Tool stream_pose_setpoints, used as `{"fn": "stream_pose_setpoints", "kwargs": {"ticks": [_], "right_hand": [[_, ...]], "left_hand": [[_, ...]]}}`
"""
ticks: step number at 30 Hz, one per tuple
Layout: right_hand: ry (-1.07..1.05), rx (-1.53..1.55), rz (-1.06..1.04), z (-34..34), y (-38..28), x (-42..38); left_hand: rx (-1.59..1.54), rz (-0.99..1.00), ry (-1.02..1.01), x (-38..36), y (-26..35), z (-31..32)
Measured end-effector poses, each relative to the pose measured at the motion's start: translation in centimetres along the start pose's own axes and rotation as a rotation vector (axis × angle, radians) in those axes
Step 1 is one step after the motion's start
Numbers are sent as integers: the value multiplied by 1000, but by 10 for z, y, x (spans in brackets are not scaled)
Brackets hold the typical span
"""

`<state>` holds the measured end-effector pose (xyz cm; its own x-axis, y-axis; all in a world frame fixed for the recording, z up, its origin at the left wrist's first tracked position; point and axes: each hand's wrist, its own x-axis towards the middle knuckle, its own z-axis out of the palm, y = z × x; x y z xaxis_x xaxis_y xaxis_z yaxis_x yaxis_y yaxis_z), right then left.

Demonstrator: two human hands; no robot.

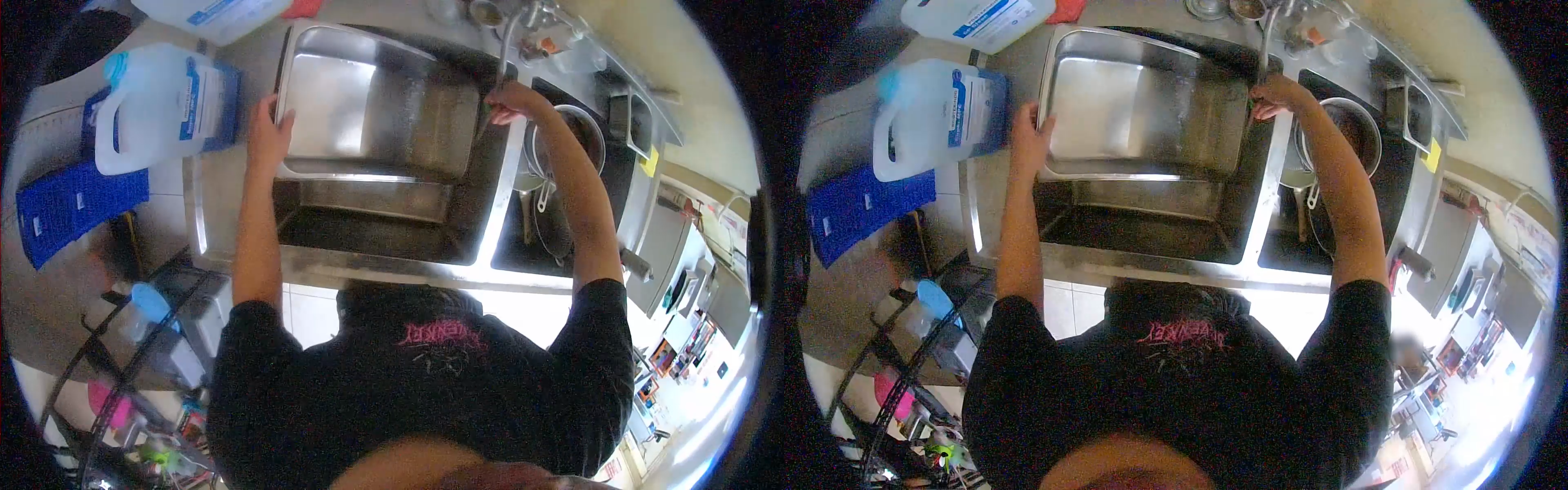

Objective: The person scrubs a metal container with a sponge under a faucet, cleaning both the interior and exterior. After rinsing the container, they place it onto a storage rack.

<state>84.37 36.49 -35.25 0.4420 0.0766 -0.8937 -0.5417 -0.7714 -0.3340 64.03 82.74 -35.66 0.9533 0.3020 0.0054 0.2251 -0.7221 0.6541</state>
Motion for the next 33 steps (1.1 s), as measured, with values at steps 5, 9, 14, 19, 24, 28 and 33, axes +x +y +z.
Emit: {"fn": "stream_pose_setpoints", "kwargs": {"ticks": [5, 9, 14, 19, 24, 28, 33], "right_hand": [[-148, 97, -70, 1, 3, -5], [-213, 13, -87, -6, -2, -16], [-180, -50, -62, -11, 4, -12], [-324, 3, -143, -7, -5, -22], [-208, 24, -114, 0, 3, -7], [-133, -104, -258, -6, 37, 73], [-145, -174, -243, -2, 12, 33]], "left_hand": [[21, -47, 122, -40, 5, 9], [69, -84, 146, -49, 9, 9], [168, -48, 201, -46, 19, 10], [191, -24, 244, -50, 20, 11], [236, -24, 210, -49, 18, 11], [258, -39, 220, -50, 24, 11], [259, -43, 187, -49, 20, 9]]}}
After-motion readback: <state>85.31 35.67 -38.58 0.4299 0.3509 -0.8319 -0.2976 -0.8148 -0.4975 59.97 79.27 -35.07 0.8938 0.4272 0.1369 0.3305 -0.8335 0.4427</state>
